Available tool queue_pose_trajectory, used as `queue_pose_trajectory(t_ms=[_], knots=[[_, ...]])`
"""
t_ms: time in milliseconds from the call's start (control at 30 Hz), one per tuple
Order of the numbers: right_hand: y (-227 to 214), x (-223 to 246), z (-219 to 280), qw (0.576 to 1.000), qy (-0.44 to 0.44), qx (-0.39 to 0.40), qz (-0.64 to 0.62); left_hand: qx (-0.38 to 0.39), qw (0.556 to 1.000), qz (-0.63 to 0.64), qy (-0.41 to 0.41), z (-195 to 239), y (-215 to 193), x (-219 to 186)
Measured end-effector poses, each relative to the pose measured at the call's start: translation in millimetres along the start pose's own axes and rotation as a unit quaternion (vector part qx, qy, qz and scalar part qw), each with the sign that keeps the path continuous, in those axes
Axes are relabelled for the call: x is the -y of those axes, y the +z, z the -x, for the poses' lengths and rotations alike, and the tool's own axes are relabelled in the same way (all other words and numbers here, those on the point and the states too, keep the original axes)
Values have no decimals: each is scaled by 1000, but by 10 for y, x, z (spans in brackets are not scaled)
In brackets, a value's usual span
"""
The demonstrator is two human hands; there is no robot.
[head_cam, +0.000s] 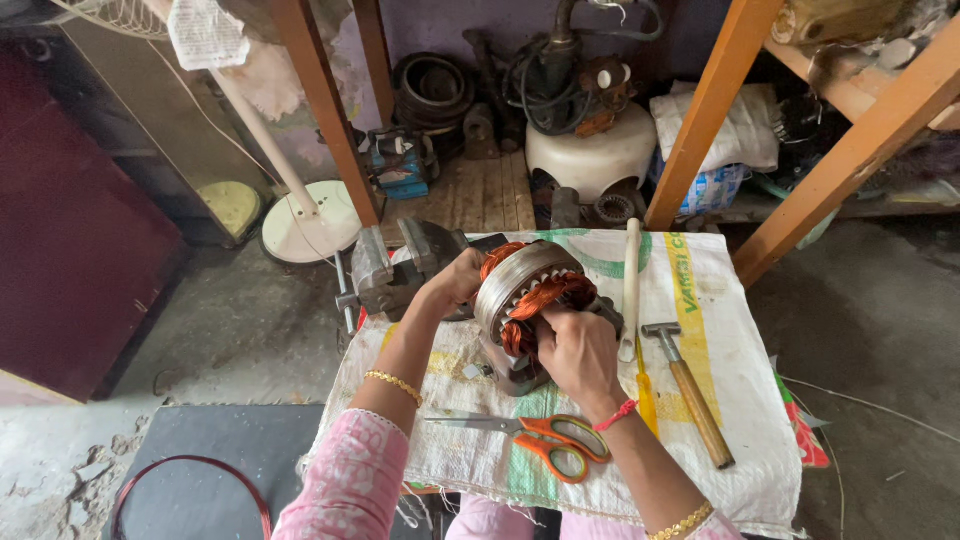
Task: The person winds copper wire around the slots of a motor stator held in a bench vise. They use a yellow-handled tool to push the wire into place and occasionally adjust the stator with both hands.
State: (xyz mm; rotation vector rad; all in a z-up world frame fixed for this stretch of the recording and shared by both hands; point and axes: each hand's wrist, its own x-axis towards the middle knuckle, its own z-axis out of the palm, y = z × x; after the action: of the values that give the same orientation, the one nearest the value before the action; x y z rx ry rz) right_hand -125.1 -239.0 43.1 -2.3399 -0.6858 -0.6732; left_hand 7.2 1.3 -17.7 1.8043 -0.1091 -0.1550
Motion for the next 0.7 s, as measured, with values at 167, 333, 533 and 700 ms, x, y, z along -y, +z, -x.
queue_pose_trajectory(t_ms=[167, 333, 533, 700], knots=[[74, -19, 12, 1000, -11, -10, 18, -5, 1000, 12, 17, 1, 18, 27], [177, -67, 20, 997, -31, -64, 44, 9, 999, 36, -29, 15, 27, -13], [282, -102, -100, 996, -25, 2, 89, -53, 991, -24, -119, -114, 2, 38], [188, -125, -128, 987, 32, 99, 118, -63, 987, 5, -145, -260, 6, 194]])
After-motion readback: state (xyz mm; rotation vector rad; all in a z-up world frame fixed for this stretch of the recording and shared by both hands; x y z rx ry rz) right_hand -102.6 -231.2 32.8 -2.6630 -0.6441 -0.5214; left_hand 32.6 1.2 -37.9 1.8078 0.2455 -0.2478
